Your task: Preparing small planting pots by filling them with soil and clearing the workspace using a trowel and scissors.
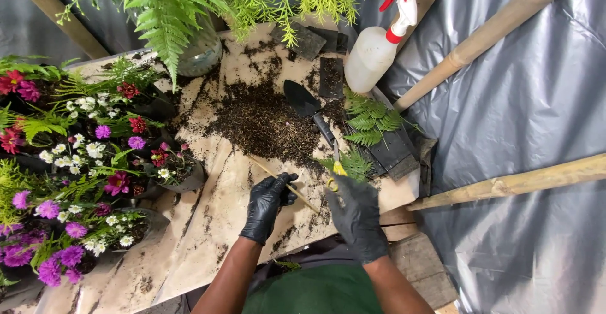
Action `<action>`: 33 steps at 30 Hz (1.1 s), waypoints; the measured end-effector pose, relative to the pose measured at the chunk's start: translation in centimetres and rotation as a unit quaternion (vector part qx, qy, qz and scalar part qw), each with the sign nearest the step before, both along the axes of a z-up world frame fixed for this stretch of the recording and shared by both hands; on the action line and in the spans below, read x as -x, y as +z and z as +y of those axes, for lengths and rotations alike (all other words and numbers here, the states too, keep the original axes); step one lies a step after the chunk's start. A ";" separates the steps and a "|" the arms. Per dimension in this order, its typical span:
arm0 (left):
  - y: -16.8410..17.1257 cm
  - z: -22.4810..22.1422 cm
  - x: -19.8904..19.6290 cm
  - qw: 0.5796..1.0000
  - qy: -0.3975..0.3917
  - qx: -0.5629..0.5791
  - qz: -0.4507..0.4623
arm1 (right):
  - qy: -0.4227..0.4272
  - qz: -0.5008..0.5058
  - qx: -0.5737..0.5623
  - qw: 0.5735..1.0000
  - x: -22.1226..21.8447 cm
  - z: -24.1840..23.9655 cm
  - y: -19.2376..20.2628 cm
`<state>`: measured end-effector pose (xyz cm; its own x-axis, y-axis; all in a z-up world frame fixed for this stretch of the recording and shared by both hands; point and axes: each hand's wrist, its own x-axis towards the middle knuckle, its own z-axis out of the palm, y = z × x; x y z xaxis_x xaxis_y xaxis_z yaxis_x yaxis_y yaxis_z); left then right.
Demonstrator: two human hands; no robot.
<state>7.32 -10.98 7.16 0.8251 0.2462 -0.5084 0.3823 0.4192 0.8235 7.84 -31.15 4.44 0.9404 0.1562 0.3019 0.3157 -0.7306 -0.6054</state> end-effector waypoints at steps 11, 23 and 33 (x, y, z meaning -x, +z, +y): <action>0.1 -0.7 0.1 0.995 -0.054 -0.083 -0.025 | -0.163 0.127 -0.085 0.975 0.5 0.6 -2.7; -6.2 9.4 4.8 0.670 0.005 -0.690 -0.274 | -0.104 -0.096 0.162 0.976 -7.1 -2.5 0.8; -3.8 9.8 5.3 0.648 -0.005 -0.693 -0.317 | -0.040 0.062 0.040 0.996 -23.1 3.6 5.3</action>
